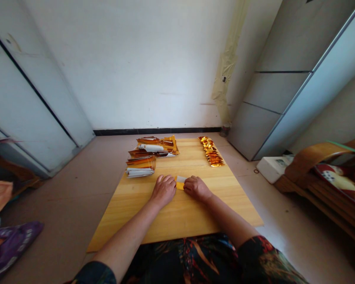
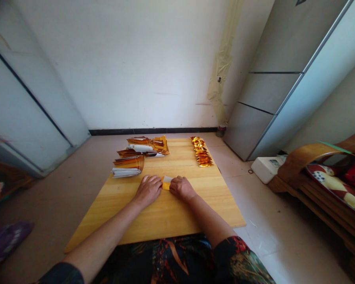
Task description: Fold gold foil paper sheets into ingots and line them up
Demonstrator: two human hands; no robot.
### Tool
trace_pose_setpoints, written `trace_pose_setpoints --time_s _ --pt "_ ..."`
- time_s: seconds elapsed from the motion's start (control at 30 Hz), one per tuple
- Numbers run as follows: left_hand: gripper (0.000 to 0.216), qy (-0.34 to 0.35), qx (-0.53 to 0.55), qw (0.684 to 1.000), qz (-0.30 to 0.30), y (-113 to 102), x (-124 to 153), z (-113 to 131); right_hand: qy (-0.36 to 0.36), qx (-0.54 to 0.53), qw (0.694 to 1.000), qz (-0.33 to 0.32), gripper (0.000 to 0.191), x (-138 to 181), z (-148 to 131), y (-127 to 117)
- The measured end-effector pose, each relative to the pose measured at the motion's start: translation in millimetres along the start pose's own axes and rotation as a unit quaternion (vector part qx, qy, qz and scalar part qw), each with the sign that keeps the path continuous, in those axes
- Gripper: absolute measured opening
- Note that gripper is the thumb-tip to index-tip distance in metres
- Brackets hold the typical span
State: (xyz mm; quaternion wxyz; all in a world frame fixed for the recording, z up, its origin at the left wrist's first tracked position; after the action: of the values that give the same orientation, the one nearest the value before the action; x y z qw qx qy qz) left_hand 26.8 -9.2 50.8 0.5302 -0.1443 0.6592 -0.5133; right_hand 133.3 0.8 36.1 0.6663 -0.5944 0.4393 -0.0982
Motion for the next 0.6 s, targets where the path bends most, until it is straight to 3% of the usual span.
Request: trace_pose_setpoints --time_s 0.27,0.6 --pt "0.019 -0.020 -0.010 0.996 -0.081 11 -2 1 -0.037 0.075 0.996 -0.036 0.024 1 -16 5" --pt "0.017 -0.044 -0.002 0.997 -0.069 13 0 1 -0.023 0.070 0.997 -0.022 0.023 -2 -9 3"
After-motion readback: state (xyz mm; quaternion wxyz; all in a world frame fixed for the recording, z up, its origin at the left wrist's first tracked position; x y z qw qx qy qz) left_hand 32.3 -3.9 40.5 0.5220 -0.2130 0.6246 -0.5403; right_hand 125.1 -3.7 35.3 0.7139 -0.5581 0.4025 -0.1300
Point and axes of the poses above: each hand's wrist, its own x-axis away from the middle knuckle, its own y-axis out of the palm, z = x × y, the point moved 8 cm from there along -x, towards the middle knuckle, and after that the axes turned 12 degrees about z, right-handed, at the moved point
